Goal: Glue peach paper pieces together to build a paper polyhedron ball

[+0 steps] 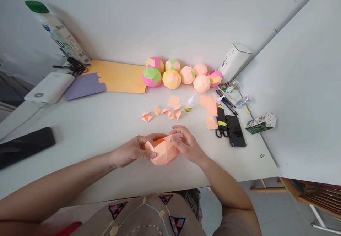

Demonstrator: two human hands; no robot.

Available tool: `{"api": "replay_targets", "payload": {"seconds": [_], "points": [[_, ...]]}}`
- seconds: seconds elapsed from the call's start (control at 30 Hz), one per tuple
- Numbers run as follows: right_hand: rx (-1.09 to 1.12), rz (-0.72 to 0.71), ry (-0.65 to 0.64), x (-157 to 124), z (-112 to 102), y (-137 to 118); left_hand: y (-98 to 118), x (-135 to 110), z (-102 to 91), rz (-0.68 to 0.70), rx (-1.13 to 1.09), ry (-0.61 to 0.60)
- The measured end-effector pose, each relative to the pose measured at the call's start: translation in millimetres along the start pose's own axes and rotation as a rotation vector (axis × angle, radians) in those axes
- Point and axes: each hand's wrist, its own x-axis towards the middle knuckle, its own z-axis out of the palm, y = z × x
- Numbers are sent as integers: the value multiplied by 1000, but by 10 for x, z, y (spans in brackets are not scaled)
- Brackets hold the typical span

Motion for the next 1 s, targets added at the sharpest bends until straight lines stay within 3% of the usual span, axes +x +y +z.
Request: {"api": "replay_targets", "payload": {"seconds": [0.2, 0.73, 1.0], "points": [[48, 43, -78, -7, 120, 51, -35, -8, 29, 14, 5, 76], [89, 34, -49, 21, 202, 82, -120, -14, 111, 49, -22, 156], [150, 103, -54, 43, 202, 122, -79, -6, 123, 25, 6, 139]]}}
